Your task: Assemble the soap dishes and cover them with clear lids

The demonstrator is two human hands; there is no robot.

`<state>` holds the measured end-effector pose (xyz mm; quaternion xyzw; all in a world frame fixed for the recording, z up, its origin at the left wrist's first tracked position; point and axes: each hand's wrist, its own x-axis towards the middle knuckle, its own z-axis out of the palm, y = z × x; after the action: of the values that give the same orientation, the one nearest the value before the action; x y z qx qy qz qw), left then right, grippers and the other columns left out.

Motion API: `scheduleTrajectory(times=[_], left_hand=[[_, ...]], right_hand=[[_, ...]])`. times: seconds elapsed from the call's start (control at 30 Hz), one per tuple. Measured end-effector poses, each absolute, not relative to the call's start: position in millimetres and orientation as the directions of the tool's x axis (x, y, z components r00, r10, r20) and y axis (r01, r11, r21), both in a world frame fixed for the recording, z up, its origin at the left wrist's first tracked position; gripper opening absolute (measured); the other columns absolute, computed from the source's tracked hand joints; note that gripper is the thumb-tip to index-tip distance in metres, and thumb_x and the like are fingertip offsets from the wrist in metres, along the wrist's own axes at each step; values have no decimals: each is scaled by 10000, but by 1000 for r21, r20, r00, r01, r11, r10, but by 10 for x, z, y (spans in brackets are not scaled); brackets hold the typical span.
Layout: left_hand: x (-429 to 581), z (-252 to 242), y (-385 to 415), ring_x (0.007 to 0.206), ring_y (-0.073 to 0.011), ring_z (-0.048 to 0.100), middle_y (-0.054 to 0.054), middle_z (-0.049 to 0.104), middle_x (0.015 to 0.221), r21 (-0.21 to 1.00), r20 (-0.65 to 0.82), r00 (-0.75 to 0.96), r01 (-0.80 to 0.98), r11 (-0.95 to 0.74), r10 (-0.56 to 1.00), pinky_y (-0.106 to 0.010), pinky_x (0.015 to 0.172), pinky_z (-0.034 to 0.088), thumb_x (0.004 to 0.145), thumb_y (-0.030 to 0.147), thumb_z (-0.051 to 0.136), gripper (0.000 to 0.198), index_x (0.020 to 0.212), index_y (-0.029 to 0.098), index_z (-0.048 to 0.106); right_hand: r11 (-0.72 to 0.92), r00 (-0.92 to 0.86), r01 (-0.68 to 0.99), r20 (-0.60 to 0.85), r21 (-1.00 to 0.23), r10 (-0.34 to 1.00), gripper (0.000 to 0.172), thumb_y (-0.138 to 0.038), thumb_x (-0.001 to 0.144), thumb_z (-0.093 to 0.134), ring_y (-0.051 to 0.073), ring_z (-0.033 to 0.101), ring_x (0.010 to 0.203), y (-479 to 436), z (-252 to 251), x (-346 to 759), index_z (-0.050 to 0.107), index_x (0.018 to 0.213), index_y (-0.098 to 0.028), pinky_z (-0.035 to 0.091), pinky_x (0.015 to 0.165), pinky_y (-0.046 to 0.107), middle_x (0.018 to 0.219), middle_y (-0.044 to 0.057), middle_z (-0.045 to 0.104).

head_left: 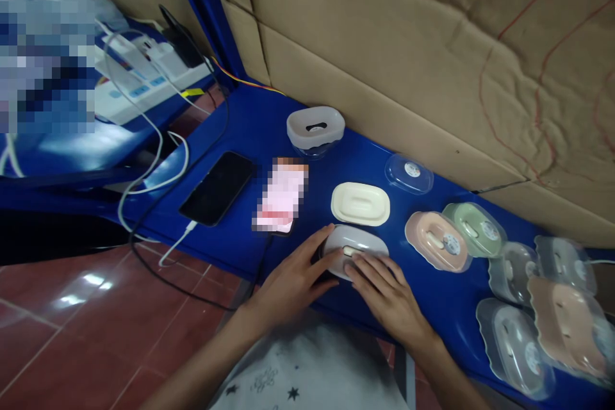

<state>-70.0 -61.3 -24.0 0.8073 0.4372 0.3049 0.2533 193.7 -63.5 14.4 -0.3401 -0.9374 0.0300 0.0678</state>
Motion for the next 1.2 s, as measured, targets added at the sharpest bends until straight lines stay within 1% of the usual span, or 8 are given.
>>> scheduleTrajectory(times=[0.13,0.37,0.57,0.7,0.83,0.93,1.1,1.2], left_hand=[[-702,-207,-608,1532,-387,460,-180,352,1707,695,281,415,534,-482,865,-581,1118,583,992,243,714,548,1499,265,505],[-729,-158,-624,1481,-359,529,-135,336,1721,761,243,390,491,-424,888,-576,1102,600,988,282,704,413,1379,270,569],[-710,-154,-597,1509,-351,494,-125,387,1694,777,215,389,488,-398,896,-597,1156,548,929,212,755,633,1493,308,485],[-685,-185,-579,1496,-340,511,-142,433,1668,798,179,350,495,-344,919,-600,1169,534,929,207,763,841,1630,324,315],[-656,-237,-572,1499,-352,504,-165,475,1633,810,160,304,504,-301,939,-628,1178,513,912,231,801,977,1679,315,201],[-648,-265,-565,1491,-367,507,-182,483,1621,810,151,301,507,-293,941,-636,1168,517,906,232,811,1032,1695,309,150],[-658,-262,-557,1482,-367,520,-170,479,1628,811,124,305,518,-273,944,-604,1140,551,893,151,786,1068,1703,331,113],[-659,-249,-562,1485,-376,516,-173,477,1626,815,107,292,522,-252,951,-610,1140,546,894,161,791,1069,1702,345,116]], right_hand=[[737,-720,661,159,-137,675,433,-198,1079,516,223,574,1429,-224,396,2009,551,1508,-239,421,1226,483,1524,53,632],[431,-435,900,177,59,883,592,-357,1072,500,411,546,1407,1066,277,2302,406,1614,-137,426,1148,632,1503,248,588],[425,-426,905,56,31,903,815,-632,915,711,448,562,1340,1506,84,2491,494,1581,-215,469,1035,629,1485,246,569],[456,-455,889,28,-36,890,850,-619,923,720,421,572,1346,1309,374,2384,432,1618,-224,486,1036,612,1496,228,581],[524,-513,848,118,-83,850,835,-699,940,653,373,589,1300,692,660,2019,447,1607,-242,375,1163,645,1390,170,627],[608,-605,780,66,-148,793,836,-733,919,654,354,589,1286,206,658,1722,483,1579,-249,303,1229,654,1343,157,627],[627,-629,748,68,-216,774,796,-672,935,678,370,563,1310,-150,458,1490,497,1575,-235,469,1117,570,1363,171,638],[701,-693,691,115,-178,712,764,-646,969,646,377,501,1413,-194,375,1495,491,1581,-215,433,1170,584,1436,171,622]])
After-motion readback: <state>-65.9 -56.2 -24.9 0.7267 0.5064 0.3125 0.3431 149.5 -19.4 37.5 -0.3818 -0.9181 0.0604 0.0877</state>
